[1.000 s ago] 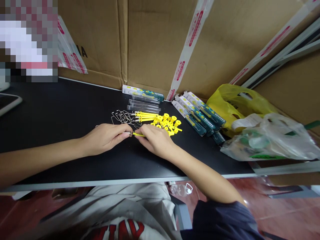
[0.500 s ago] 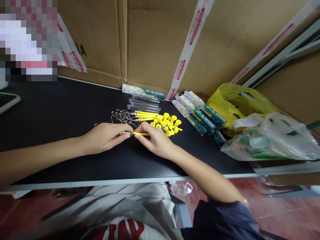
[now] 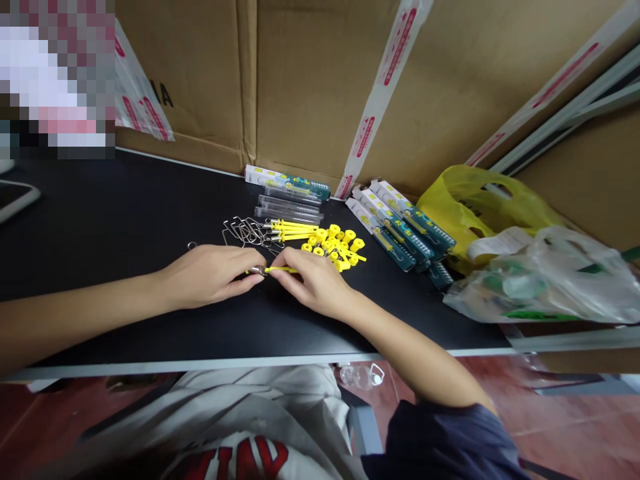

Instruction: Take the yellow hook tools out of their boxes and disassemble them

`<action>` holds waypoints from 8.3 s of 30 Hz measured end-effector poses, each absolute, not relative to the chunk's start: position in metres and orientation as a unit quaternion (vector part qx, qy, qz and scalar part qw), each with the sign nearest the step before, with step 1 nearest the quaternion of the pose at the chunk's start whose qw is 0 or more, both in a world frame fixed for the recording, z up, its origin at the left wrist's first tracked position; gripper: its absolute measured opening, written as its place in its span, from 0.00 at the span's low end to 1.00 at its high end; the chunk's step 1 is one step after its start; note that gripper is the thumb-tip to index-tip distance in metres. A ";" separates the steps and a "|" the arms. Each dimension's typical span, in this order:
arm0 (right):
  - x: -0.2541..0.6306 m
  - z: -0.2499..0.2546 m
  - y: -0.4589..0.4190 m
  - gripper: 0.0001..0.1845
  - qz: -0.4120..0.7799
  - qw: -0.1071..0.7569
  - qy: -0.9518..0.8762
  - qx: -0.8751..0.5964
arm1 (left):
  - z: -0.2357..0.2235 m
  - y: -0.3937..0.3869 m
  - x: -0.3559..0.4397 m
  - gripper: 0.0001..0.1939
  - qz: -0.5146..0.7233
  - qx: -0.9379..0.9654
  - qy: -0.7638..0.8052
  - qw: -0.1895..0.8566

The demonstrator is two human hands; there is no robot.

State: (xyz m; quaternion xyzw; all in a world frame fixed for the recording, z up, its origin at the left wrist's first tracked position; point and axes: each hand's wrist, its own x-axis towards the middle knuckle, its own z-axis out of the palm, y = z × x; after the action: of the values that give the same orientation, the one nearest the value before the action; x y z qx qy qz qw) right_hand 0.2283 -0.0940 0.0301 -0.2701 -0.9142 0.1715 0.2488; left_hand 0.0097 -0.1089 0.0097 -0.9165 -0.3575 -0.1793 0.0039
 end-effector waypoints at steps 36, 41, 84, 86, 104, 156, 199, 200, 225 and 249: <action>0.222 0.021 -0.099 0.12 0.249 0.216 -0.893 -0.308 | 0.006 -0.106 0.009 0.14 -0.163 -0.901 -0.375 -0.144; 0.221 0.024 -0.101 0.15 0.368 0.215 -0.848 -0.314 | 0.008 -0.106 0.008 0.15 -0.159 -0.900 -0.365 -0.176; 0.216 0.013 -0.104 0.16 0.373 0.291 -0.781 -0.408 | 0.007 -0.105 0.010 0.12 -0.162 -0.887 -0.420 -0.106; 0.216 0.013 -0.102 0.17 0.392 0.299 -0.766 -0.412 | 0.007 -0.105 0.010 0.11 -0.163 -0.887 -0.421 -0.099; 0.247 0.036 -0.062 0.10 -0.008 0.086 -0.867 -0.491 | 0.007 -0.106 0.008 0.13 -0.173 -0.896 -0.396 -0.098; 0.230 0.035 -0.087 0.15 0.426 0.319 -0.783 -0.322 | 0.011 -0.109 0.004 0.35 -0.253 -0.937 -0.227 0.084; 0.228 0.030 -0.091 0.16 0.357 0.289 -0.802 -0.381 | 0.008 -0.112 0.011 0.09 -0.384 -0.819 -0.364 -0.223; 0.228 0.029 -0.090 0.16 0.380 0.288 -0.793 -0.378 | 0.008 -0.112 0.011 0.10 -0.365 -0.837 -0.359 -0.191; 0.224 0.026 -0.088 0.15 0.686 0.254 -0.605 -0.314 | 0.005 -0.109 0.009 0.18 -0.279 -0.926 -0.250 -0.038; 0.221 0.021 -0.094 0.17 0.633 0.182 -0.684 -0.314 | 0.004 -0.111 0.011 0.24 -0.223 -0.923 -0.309 0.058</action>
State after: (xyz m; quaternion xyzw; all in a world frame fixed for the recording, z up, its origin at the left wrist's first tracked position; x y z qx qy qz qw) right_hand 0.2211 -0.0937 0.0209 -0.3142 -0.6837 0.6332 0.1817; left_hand 0.0114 -0.1114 0.0045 -0.9225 -0.3094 -0.2233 0.0579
